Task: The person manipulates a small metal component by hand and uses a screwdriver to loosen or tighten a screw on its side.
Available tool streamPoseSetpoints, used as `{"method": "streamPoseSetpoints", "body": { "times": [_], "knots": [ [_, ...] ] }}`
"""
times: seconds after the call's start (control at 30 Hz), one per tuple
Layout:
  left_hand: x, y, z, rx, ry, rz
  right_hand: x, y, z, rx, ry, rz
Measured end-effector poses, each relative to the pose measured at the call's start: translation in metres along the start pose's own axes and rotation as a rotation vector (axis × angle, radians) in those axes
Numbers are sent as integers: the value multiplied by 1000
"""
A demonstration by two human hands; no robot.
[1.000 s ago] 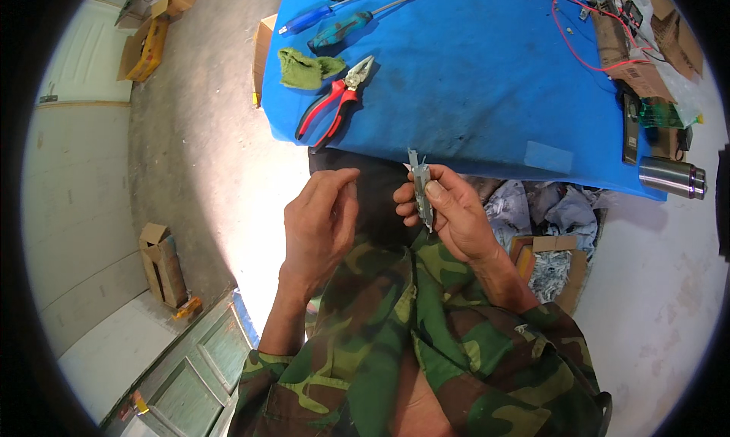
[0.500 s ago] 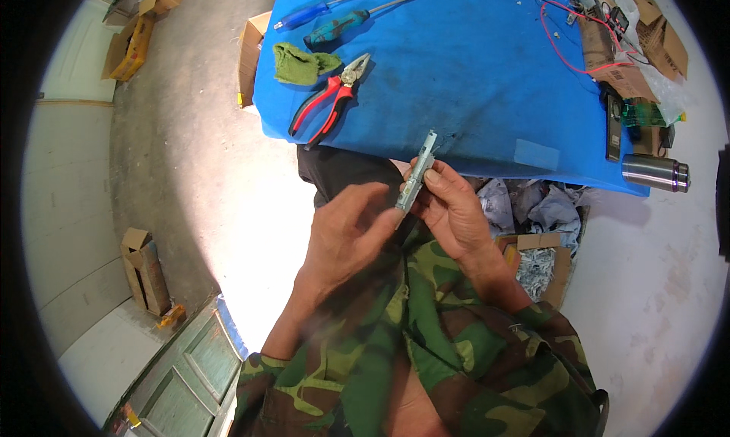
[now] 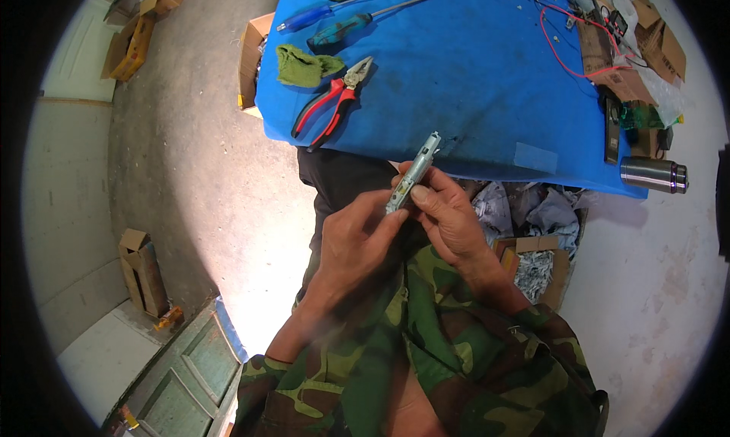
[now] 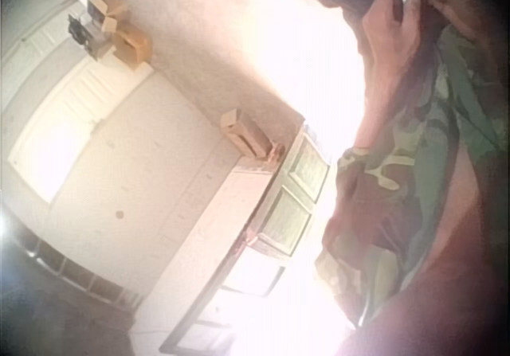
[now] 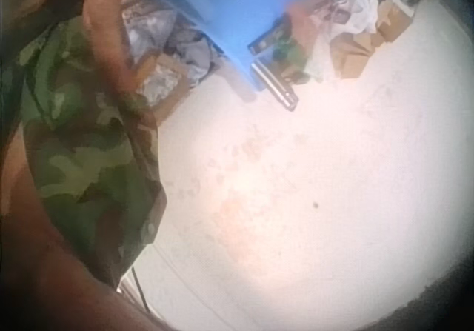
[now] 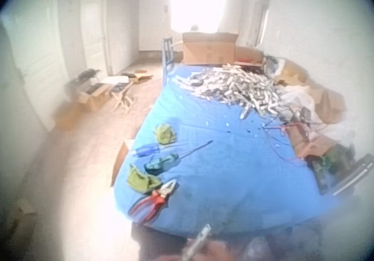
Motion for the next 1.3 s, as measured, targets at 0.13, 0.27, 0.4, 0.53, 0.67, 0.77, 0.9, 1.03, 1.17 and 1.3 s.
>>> {"method": "streamPoseSetpoints", "body": {
  "times": [0.13, 0.27, 0.4, 0.53, 0.67, 0.77, 0.9, 1.03, 1.17, 1.3],
  "knots": [
    [-3, 6, 1, 33, -68, -72, 1, 5, -2, 1, 28, -16],
    [-6, 10, 2, 26, -158, -129, 0, 2, -1, 34, 31, -8],
    [-6, 16, 2, -3, -201, -154, 1, -4, -1, 39, 9, -16],
    [-3, 21, 3, -11, -211, -131, 2, -12, 0, 14, 1, 5],
    [-4, 27, 5, 13, -218, -106, 0, -17, 0, 8, -6, 2],
    [-8, 30, 5, 8, -221, -79, 0, -21, 0, 3, -12, 2],
    [-6, 37, 6, -27, -169, -28, 2, -26, -1, 21, 14, 22],
    [1, 39, 9, -102, 18, 185, 3, -33, -1, 13, 49, 74],
    [9, 17, 15, -25, 54, 358, 4, -42, -2, 67, 102, 99],
    [15, -21, 40, 187, 235, 480, -2, -44, -1, 61, 167, 159]
  ]
}}
Point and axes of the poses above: each hand's wrist, its own z-axis towards the middle knuckle, its own y-axis out of the palm, x = y × z, the point moved 1 cm from there along z, towards the middle knuckle, and after that the axes turned 9 degrees about -z, right-handed, at the moved point
